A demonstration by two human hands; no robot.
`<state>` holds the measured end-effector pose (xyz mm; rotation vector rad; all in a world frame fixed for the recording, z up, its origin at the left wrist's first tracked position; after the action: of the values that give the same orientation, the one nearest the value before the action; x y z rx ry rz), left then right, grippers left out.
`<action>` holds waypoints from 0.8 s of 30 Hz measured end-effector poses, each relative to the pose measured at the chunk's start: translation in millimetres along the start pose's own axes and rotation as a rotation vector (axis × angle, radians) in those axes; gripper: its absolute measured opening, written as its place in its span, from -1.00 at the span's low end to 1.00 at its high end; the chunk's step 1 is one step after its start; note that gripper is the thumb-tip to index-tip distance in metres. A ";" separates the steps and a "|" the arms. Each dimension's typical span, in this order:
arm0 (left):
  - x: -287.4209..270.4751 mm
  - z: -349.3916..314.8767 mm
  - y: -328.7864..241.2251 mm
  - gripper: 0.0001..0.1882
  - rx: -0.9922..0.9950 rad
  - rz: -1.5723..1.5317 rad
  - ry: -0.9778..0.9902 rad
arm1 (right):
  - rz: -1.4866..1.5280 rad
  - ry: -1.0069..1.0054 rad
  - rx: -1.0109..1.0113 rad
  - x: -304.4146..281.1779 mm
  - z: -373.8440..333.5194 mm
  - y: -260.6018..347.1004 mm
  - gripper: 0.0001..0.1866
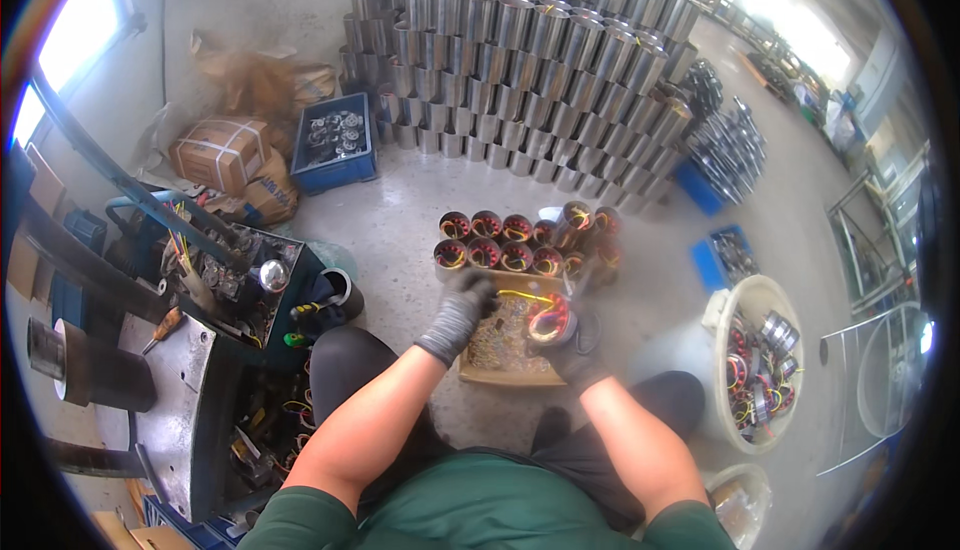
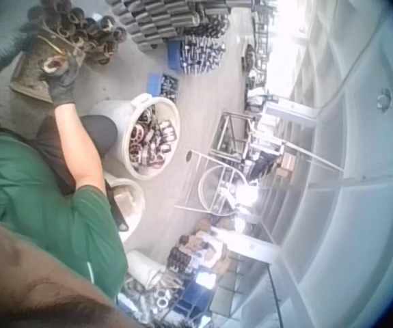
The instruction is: The person picks up circular motor stators, uses a small hand tool to adjust or tuck the copper wires, and then places the components into a white bin.
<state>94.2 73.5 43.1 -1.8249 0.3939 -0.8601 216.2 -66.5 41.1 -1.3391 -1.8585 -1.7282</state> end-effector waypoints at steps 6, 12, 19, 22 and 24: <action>48.3 -9.8 1.8 -0.62 0.165 0.605 0.183 | -0.981 0.069 -0.334 32.1 -13.7 30.9 -0.45; 59.0 -14.9 7.4 -0.65 0.040 0.491 0.287 | -0.078 -0.039 0.017 11.4 -10.6 1.2 -0.46; 58.0 -11.4 19.3 -0.71 0.058 0.239 0.310 | -0.161 -0.074 0.047 11.9 -6.6 -5.8 -0.52; 55.6 -13.9 3.7 -0.77 0.092 0.116 0.277 | -0.225 0.032 0.002 21.6 -2.8 -1.5 -0.56; 45.1 -13.4 -2.8 -0.82 0.004 0.010 0.183 | -0.190 -0.022 0.051 -5.0 5.1 -8.2 -0.62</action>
<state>115.4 37.8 65.4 -1.7443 0.5158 -1.0239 214.6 -63.0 30.9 -1.2013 -2.0872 -1.7470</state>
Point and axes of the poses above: each hand's wrist, its own z-axis towards the middle knuckle, its own x-axis out of the palm, y = z × x, the point moved 10 cm from there along z, towards the middle knuckle, and after that the axes turned 6 degrees about y, right-handed, at the moved point
